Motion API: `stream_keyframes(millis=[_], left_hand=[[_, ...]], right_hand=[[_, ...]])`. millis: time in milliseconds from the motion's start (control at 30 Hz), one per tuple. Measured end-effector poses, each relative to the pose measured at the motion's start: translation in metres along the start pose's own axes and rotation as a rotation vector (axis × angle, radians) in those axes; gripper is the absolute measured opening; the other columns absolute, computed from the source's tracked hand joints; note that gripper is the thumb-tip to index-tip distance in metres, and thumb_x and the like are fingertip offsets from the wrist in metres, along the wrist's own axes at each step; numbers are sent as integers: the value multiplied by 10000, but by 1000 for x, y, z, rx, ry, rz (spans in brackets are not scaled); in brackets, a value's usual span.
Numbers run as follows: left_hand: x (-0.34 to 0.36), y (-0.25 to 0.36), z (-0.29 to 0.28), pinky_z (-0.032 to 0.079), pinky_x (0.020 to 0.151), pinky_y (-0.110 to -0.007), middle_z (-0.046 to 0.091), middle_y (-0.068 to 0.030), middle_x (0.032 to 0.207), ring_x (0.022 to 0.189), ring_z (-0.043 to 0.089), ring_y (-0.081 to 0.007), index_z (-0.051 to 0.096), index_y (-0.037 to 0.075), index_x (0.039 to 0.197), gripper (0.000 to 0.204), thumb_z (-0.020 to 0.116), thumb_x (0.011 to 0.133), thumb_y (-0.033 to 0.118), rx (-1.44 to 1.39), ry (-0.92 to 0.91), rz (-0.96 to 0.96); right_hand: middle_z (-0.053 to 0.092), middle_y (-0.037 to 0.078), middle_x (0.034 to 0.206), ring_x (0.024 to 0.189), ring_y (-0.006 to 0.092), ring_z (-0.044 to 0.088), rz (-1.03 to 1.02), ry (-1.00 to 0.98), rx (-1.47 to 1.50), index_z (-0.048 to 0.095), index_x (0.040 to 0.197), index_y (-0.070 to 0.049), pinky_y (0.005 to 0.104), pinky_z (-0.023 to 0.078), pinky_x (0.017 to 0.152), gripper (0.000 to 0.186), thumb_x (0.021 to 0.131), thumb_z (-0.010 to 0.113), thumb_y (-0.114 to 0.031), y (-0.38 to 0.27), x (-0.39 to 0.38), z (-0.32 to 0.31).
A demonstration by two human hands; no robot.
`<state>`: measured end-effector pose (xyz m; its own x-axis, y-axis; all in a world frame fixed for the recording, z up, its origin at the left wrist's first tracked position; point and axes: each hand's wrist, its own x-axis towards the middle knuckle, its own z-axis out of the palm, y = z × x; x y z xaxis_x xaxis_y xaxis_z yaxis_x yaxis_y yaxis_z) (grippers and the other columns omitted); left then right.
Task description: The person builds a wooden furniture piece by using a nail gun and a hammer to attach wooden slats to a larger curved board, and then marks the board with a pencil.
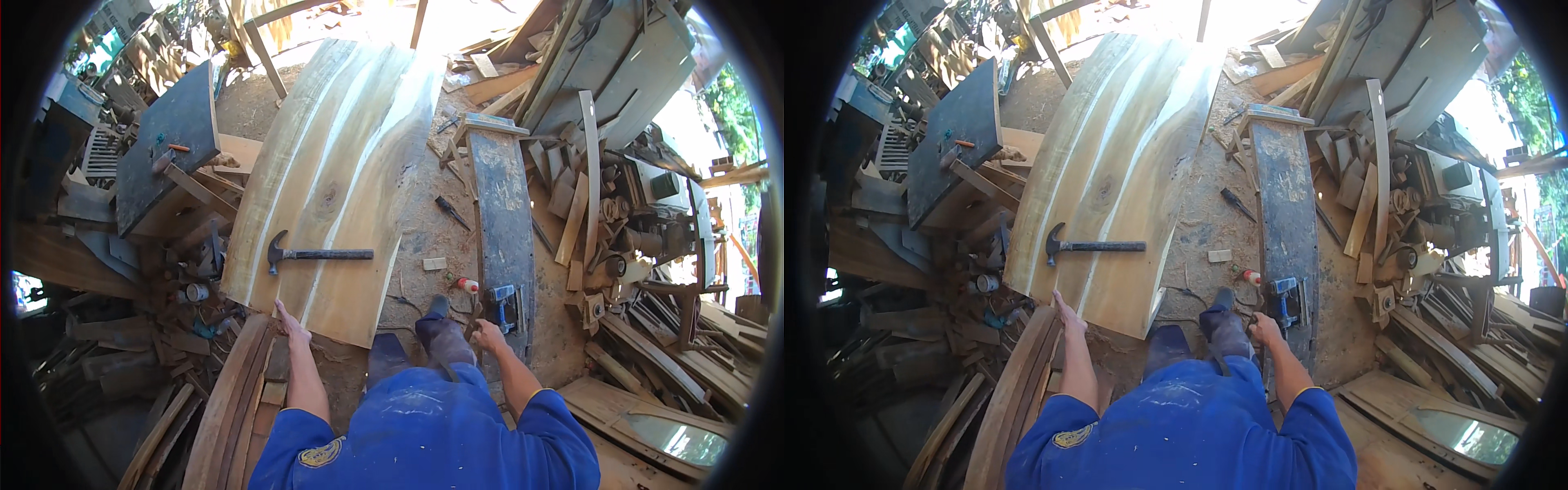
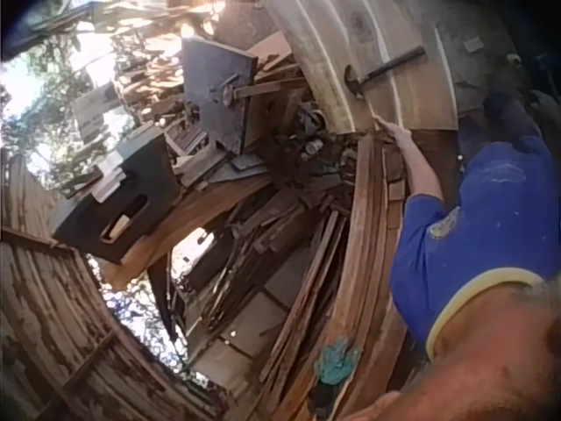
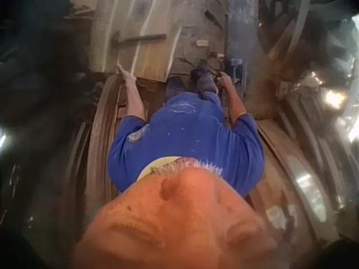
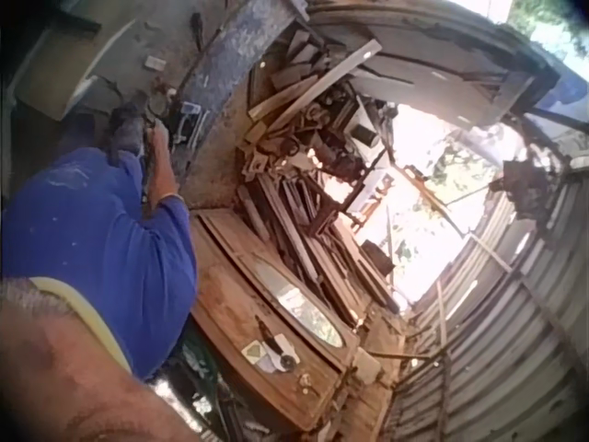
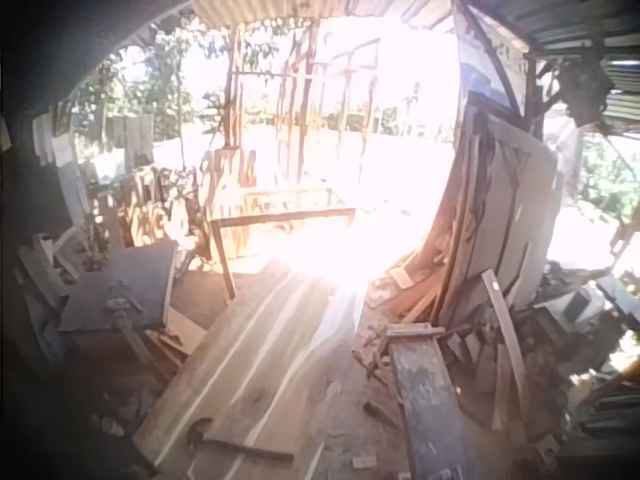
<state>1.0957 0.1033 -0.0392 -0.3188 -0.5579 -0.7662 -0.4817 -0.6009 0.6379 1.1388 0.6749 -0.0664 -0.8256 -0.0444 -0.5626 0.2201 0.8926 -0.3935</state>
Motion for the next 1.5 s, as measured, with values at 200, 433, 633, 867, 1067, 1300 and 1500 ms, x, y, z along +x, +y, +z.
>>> stream_keyframes(millis=[200, 433, 633, 867, 1067, 1300, 1500], left_hand=[[8, 23, 11, 329, 1149, -587, 289, -240, 1605, 1452, 332, -425, 276, 40, 1574, 996, 694, 870, 608, 228, 533, 298], [-52, 89, 210, 372, 1107, -516, 560, -226, 1361, 1323, 483, -395, 582, 31, 1346, 556, 734, 886, 302, 937, 36, 1394], [-53, 76, 400, 201, 1212, -550, 450, -207, 1499, 1466, 338, -376, 549, 98, 1414, 676, 691, 878, 483, 1395, -480, 1609], [-42, 39, 461, 102, 1240, -592, 322, -205, 1594, 1524, 232, -393, 396, 111, 1533, 799, 693, 843, 383, 1465, -439, 1662], [-48, 42, 465, 94, 1242, -589, 297, -220, 1613, 1528, 225, -403, 385, 82, 1541, 790, 650, 824, 282, 1522, -433, 1657], [-37, 36, 462, 93, 1237, -597, 295, -227, 1611, 1521, 230, -426, 363, 84, 1551, 780, 612, 843, 292, 1573, -449, 1638], [-26, 42, 464, 141, 1240, -532, 272, -262, 1607, 1522, 222, -422, 358, -2, 1536, 757, 602, 878, 279, 1547, -539, 1657]], right_hand=[[732, 197, 1025, 880, 254, 726, -218, -9, 407, 586, 1347, 24, 370, 560, 843, 525, 938, 651, -300, -135, 98, -15], [726, 192, 978, 821, 232, 715, -97, -143, 1051, 572, 1331, 51, 363, 574, 766, 527, 940, 678, -287, -264, 170, -38], [724, 203, 930, 900, 315, 710, -98, -150, 872, 622, 1160, 54, 419, 553, 835, 507, 834, 760, -309, -272, 194, -56], [592, 285, 1318, 1225, 377, 599, -65, -304, 1034, 417, 1438, 90, 411, 467, 1062, 928, 754, 836, -376, -249, 218, -63], [476, 304, 1476, 1375, 387, 486, -93, -469, 1019, 194, 1576, 80, 412, 384, 1154, 1196, 710, 865, -400, -244, 234, -51], [500, 281, 1452, 1371, 368, 494, -159, -532, 1138, 174, 1600, 28, 423, 386, 1157, 1168, 748, 881, -345, -231, 238, -40], [525, 233, 1442, 1249, 325, 602, -107, -697, 1511, 189, 1627, -81, 444, 481, 1054, 1099, 785, 865, -290, -191, 232, 21]])
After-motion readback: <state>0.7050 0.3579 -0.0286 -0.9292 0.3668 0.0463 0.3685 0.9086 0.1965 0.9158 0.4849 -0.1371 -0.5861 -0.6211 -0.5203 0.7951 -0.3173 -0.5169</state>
